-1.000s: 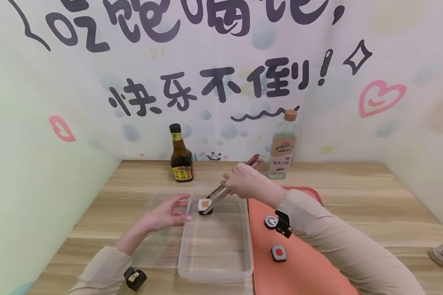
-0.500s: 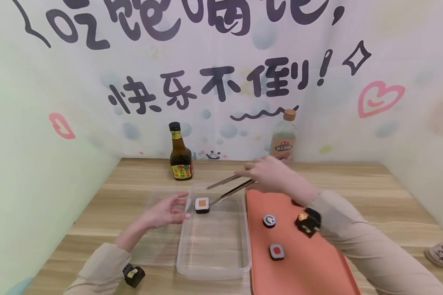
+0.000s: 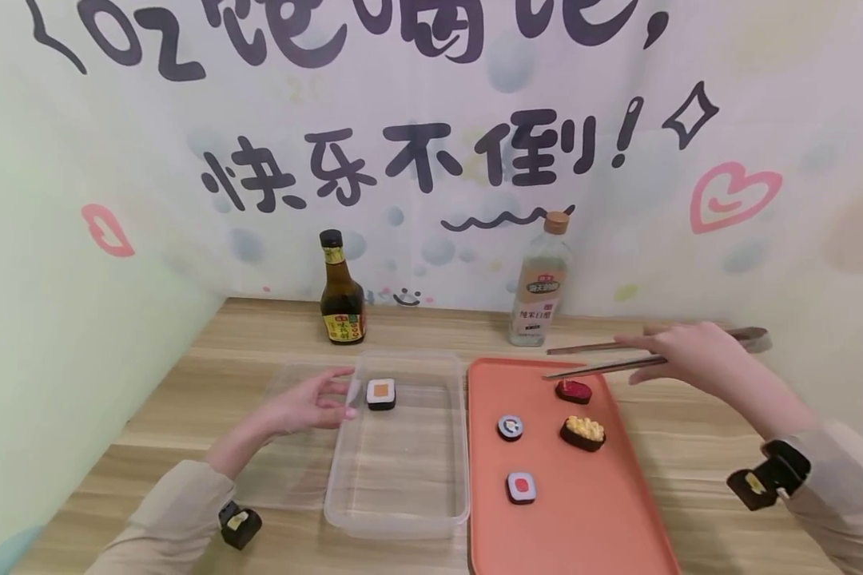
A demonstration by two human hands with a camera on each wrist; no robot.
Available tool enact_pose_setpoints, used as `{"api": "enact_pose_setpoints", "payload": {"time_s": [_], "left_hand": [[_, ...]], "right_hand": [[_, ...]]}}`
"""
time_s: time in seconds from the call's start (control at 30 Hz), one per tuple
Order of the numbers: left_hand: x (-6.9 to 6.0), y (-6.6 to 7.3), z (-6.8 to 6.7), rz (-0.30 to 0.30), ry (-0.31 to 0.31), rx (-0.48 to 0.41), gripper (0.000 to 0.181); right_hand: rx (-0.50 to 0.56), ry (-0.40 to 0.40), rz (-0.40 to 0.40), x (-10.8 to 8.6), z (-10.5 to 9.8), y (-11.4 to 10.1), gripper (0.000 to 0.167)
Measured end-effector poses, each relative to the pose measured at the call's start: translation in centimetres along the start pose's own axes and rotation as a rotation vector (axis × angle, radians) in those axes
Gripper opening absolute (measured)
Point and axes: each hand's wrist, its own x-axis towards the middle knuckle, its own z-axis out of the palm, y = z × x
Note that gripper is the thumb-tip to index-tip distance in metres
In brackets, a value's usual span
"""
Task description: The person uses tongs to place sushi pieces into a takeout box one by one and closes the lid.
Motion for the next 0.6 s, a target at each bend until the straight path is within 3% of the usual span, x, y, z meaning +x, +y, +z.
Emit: {"api": "enact_pose_setpoints", "payload": {"time_s": [0.13,0.3,0.43,0.6], "left_hand": [[0.1,0.1,-0.2,-0.007,-0.011,-0.011,0.082],[0.2,0.2,-0.4,-0.032,-0.016,-0.009,0.083],[0.2,0.3,-0.3,-0.044,-0.017,-0.014,0.083],[0.1,0.2,-0.2,-0.061,-0.005,-0.03,0.084]], "right_hand": [[-0.03,-0.06,-0.004,-1.7,1.1,1.2,0.055],[-0.037,-0.118,-0.008,-2.2,2.3,1.7,0.058],[-0.019,-0.092,-0.016,-2.1,2.9,1.6,0.058],[-0.052,-0.014,-0.064,-1.8,3.3,1.4,0.045]]}}
